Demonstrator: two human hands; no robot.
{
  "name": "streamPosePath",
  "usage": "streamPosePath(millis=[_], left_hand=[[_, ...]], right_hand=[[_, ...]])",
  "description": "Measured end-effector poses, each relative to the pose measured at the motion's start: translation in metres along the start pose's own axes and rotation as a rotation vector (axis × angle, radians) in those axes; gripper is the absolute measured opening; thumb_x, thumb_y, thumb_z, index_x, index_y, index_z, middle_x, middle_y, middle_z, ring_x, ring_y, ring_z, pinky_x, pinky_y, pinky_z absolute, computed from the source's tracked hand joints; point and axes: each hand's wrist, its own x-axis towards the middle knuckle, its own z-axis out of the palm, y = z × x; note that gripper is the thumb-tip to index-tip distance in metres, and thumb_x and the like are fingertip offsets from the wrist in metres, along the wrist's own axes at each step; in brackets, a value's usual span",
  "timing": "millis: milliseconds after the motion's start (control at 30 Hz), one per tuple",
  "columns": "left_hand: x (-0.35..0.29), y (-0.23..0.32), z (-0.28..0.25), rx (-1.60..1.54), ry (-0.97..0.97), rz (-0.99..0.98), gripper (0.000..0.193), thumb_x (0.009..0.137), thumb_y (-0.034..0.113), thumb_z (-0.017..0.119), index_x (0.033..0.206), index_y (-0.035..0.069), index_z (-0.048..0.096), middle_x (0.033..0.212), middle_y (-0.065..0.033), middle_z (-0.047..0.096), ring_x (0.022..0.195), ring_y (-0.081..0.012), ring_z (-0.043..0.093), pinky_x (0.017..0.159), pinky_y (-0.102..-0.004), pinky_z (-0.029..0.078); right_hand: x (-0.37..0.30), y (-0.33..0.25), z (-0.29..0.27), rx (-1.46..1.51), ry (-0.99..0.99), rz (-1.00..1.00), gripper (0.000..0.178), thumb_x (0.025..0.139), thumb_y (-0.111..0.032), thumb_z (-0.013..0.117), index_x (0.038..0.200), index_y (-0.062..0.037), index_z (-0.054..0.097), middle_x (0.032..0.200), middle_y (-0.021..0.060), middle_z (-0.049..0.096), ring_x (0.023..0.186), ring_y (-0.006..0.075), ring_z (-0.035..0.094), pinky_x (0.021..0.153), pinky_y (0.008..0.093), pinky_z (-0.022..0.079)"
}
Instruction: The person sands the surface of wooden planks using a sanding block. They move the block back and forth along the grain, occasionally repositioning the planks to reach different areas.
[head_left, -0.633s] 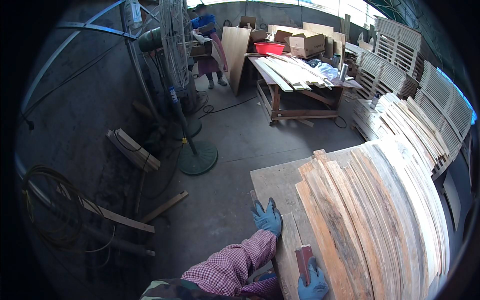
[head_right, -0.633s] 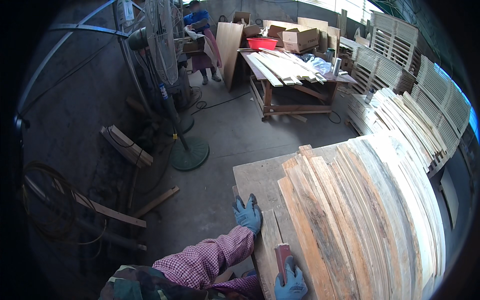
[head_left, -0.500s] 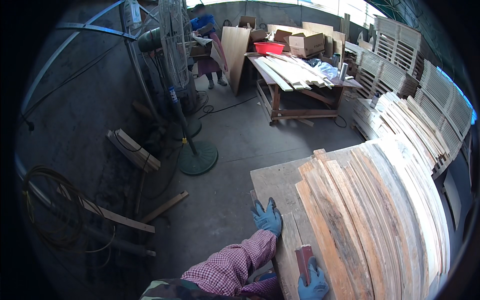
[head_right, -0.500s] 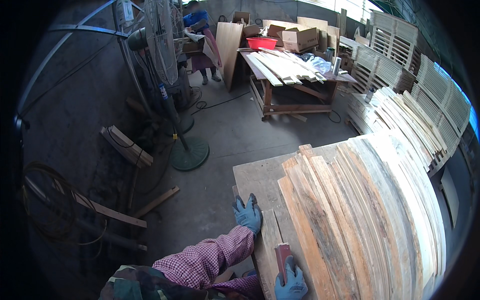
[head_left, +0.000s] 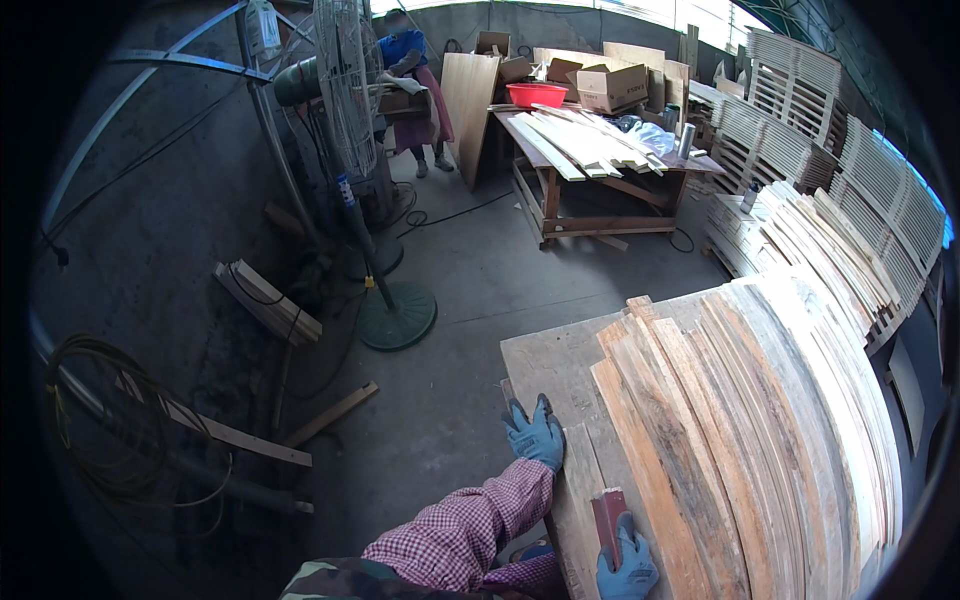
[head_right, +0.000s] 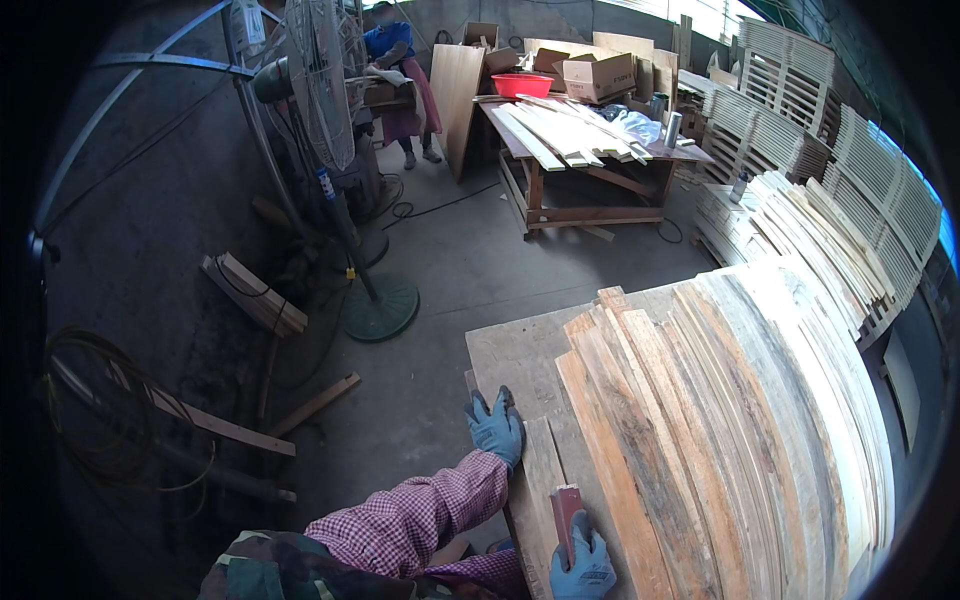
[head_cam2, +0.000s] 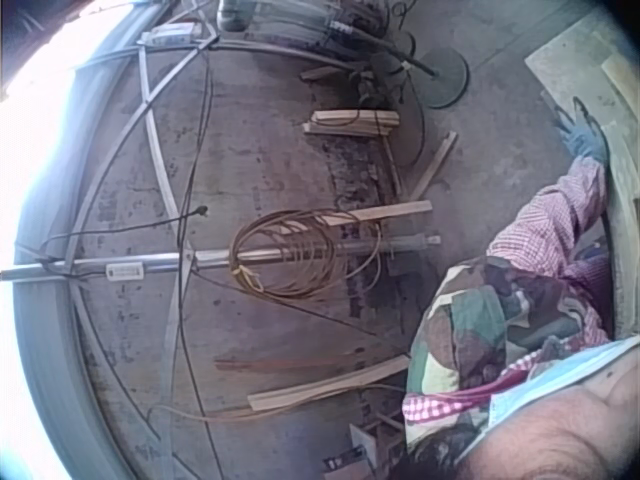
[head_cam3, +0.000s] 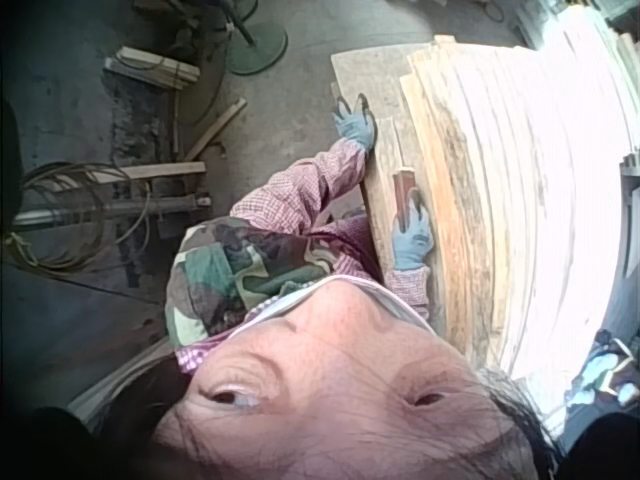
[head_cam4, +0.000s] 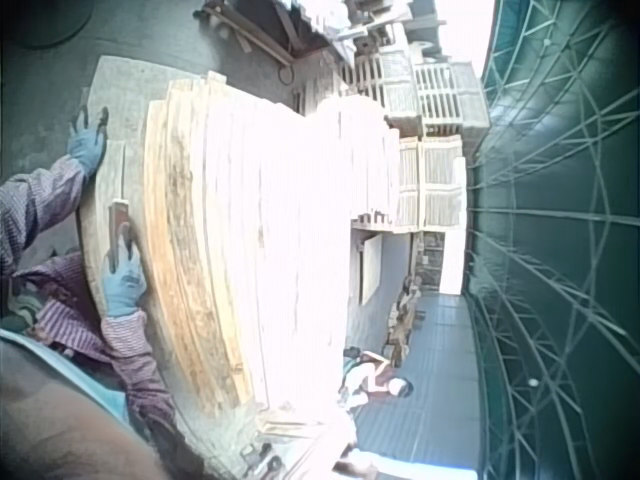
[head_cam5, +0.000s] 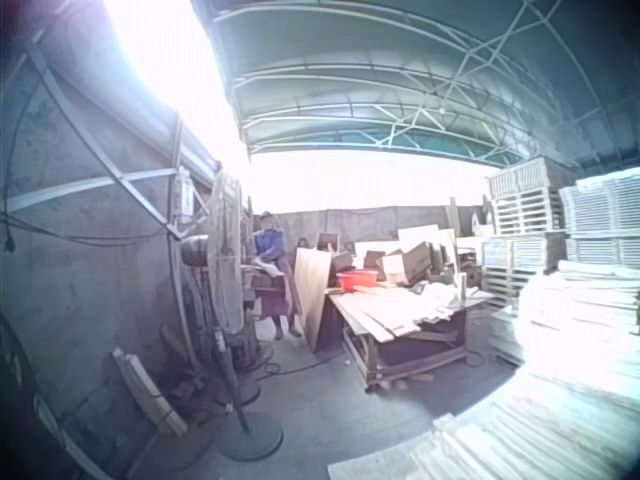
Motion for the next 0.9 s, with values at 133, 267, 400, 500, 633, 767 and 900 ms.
streamPosePath(millis=[133, 267, 400, 500, 633, 767, 900], left_hand=[[0.0009, -0.0015, 0.0026, 0.005, 0.009, 0.003, 0.052, 0.093, 0.036, 0.050, 0.144, 0.028, 0.048, 0.157, -0.0281, 0.019, 0.139, -0.0568, 0.021, 0.114, -0.0618, 0.023], [0.0005, -0.0002, 0.0014, 0.000, -0.007, -0.009, 0.052, 0.093, 0.036, 0.050, 0.144, 0.029, 0.048, 0.158, -0.0274, 0.018, 0.140, -0.0562, 0.020, 0.114, -0.0610, 0.022], [0.0001, 0.0009, -0.0004, -0.008, -0.018, -0.020, 0.052, 0.093, 0.036, 0.050, 0.145, 0.029, 0.048, 0.158, -0.0269, 0.018, 0.141, -0.0556, 0.019, 0.115, -0.0605, 0.022], [0.0005, 0.0005, -0.0011, -0.005, -0.029, -0.026, 0.052, 0.093, 0.037, 0.049, 0.145, 0.029, 0.047, 0.158, -0.0265, 0.018, 0.141, -0.0555, 0.019, 0.115, -0.0604, 0.022], [0.0009, 0.0018, -0.0021, 0.006, -0.043, -0.032, 0.053, 0.093, 0.038, 0.049, 0.146, 0.030, 0.046, 0.159, -0.0260, 0.017, 0.141, -0.0556, 0.018, 0.115, -0.0604, 0.022], [0.0002, 0.0036, -0.0043, 0.008, -0.049, -0.034, 0.053, 0.093, 0.037, 0.049, 0.146, 0.030, 0.046, 0.159, -0.0261, 0.017, 0.141, -0.0556, 0.018, 0.115, -0.0606, 0.021], [0.0002, 0.0012, -0.0020, 0.012, -0.028, -0.017, 0.053, 0.093, 0.036, 0.049, 0.145, 0.029, 0.046, 0.158, -0.0266, 0.017, 0.141, -0.0558, 0.018, 0.115, -0.0609, 0.022]], right_hand=[[-0.0001, 0.0031, 0.0035, -0.012, 0.045, -0.040, 0.061, 0.084, -0.029, 0.070, 0.142, -0.0257, 0.053, 0.121, 0.0158, 0.061, 0.099, 0.0352, 0.064, 0.082, 0.0444, 0.053], [0.0003, 0.0012, 0.0014, 0.007, 0.022, -0.011, 0.059, 0.084, -0.029, 0.070, 0.141, -0.0255, 0.054, 0.120, 0.0153, 0.061, 0.099, 0.0351, 0.064, 0.082, 0.0445, 0.053], [-0.0004, 0.0041, 0.0035, 0.009, 0.027, -0.021, 0.059, 0.084, -0.029, 0.070, 0.140, -0.0253, 0.054, 0.120, 0.0147, 0.061, 0.098, 0.0348, 0.064, 0.081, 0.0445, 0.053], [-0.0007, 0.0051, 0.0049, 0.000, 0.046, -0.039, 0.059, 0.083, -0.029, 0.070, 0.140, -0.0254, 0.054, 0.120, 0.0143, 0.061, 0.098, 0.0344, 0.064, 0.081, 0.0445, 0.053], [-0.0005, 0.0038, 0.0038, -0.011, 0.029, -0.020, 0.060, 0.083, -0.029, 0.070, 0.141, -0.0260, 0.054, 0.120, 0.0136, 0.061, 0.098, 0.0338, 0.064, 0.080, 0.0447, 0.053], [-0.0001, 0.0040, 0.0045, -0.014, 0.037, -0.028, 0.061, 0.083, -0.029, 0.070, 0.141, -0.0264, 0.053, 0.120, 0.0135, 0.061, 0.097, 0.0337, 0.064, 0.080, 0.0448, 0.053], [0.0003, 0.0022, 0.0025, -0.012, 0.027, -0.026, 0.062, 0.084, -0.029, 0.070, 0.142, -0.0265, 0.052, 0.120, 0.0139, 0.061, 0.097, 0.0341, 0.064, 0.080, 0.0449, 0.053]])
